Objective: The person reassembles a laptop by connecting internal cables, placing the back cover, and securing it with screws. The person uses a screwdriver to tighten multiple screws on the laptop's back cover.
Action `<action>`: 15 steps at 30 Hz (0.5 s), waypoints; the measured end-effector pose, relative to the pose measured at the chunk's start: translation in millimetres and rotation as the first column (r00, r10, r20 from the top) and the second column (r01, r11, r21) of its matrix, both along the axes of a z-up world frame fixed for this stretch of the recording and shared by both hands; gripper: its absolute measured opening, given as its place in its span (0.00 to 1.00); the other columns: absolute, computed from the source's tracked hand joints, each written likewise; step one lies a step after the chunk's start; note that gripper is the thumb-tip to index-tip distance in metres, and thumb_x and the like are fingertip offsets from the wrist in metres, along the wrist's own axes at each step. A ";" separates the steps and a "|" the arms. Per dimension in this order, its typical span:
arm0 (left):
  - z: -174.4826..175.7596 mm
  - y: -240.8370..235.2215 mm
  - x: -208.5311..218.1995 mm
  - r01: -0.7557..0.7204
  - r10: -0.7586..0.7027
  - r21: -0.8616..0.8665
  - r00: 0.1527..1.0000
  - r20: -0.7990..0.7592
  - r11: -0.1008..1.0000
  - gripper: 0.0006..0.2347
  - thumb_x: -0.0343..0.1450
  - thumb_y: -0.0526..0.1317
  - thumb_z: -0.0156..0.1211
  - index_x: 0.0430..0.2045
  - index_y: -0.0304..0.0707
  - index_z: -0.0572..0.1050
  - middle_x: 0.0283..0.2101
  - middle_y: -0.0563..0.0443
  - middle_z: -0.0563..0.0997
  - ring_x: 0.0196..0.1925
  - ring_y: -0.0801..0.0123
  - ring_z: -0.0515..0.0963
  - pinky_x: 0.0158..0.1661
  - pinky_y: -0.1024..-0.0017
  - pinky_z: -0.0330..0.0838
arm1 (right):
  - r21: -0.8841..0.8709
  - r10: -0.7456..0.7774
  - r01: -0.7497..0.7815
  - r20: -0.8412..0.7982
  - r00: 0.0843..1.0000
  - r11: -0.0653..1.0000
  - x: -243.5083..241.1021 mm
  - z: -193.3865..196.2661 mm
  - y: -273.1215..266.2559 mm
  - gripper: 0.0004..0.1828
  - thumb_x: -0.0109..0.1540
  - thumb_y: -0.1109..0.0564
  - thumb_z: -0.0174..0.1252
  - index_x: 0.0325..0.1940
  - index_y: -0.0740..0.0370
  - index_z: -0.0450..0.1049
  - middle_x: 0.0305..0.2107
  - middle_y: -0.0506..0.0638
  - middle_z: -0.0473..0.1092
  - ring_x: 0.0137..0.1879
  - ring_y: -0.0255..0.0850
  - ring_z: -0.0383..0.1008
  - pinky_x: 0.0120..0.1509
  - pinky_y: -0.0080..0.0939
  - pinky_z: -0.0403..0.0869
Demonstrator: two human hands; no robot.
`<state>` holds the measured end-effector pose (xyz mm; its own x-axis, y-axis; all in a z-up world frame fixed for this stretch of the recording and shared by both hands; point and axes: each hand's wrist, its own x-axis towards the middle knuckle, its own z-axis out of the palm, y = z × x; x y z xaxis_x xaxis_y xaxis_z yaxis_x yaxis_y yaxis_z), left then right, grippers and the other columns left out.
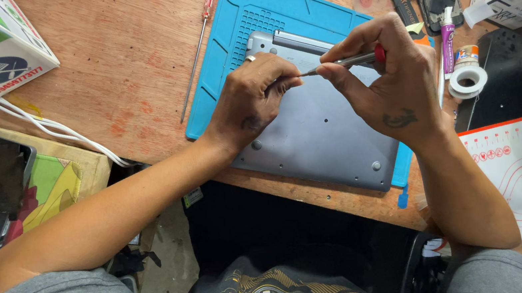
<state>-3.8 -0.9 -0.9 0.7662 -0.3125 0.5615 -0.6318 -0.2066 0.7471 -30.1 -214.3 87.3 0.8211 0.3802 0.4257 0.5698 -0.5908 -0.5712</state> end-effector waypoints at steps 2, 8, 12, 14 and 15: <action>3.7 1.3 0.3 -0.013 0.013 0.053 1.000 0.016 0.998 0.02 0.73 0.33 0.66 0.33 0.36 0.78 0.35 0.51 0.83 0.40 0.61 0.82 0.44 0.66 0.76 | 0.006 -0.009 0.009 -0.022 1.000 1.000 0.1 -0.5 0.6 0.18 0.72 0.61 0.71 0.47 0.67 0.65 0.38 0.54 0.80 0.48 0.37 0.84 0.53 0.31 0.81; 8.7 3.9 5.9 -0.040 0.031 0.074 0.991 0.127 0.996 0.07 0.71 0.37 0.69 0.36 0.34 0.79 0.41 0.44 0.82 0.46 0.56 0.79 0.47 0.63 0.74 | 0.001 -0.055 0.055 -0.028 0.998 0.998 1.6 5.7 -1.9 0.19 0.71 0.61 0.73 0.47 0.67 0.65 0.38 0.53 0.80 0.45 0.35 0.83 0.47 0.29 0.78; 6.6 15.0 37.9 -0.126 0.104 0.089 0.971 0.214 0.988 0.01 0.79 0.32 0.60 0.39 0.35 0.77 0.47 0.44 0.83 0.54 0.57 0.79 0.56 0.64 0.76 | 0.016 -0.081 0.081 0.023 0.996 0.997 2.9 17.3 -9.5 0.18 0.67 0.64 0.71 0.46 0.68 0.64 0.38 0.55 0.79 0.46 0.36 0.81 0.49 0.30 0.76; 6.1 29.3 59.6 -0.312 0.250 0.184 0.922 0.297 0.932 0.02 0.79 0.31 0.59 0.41 0.33 0.79 0.43 0.43 0.82 0.51 0.53 0.78 0.55 0.58 0.71 | -0.002 -0.172 0.172 0.005 0.985 0.985 3.1 22.6 -16.9 0.19 0.63 0.63 0.71 0.45 0.68 0.65 0.35 0.56 0.79 0.39 0.36 0.79 0.43 0.30 0.74; 4.6 34.8 68.4 -0.359 0.285 0.204 0.904 0.320 0.911 0.02 0.78 0.30 0.60 0.41 0.33 0.79 0.43 0.42 0.81 0.51 0.51 0.77 0.55 0.57 0.69 | 0.022 -0.138 0.138 0.029 0.990 0.990 2.9 23.5 -20.8 0.19 0.66 0.64 0.71 0.46 0.69 0.64 0.37 0.56 0.79 0.42 0.36 0.79 0.45 0.29 0.75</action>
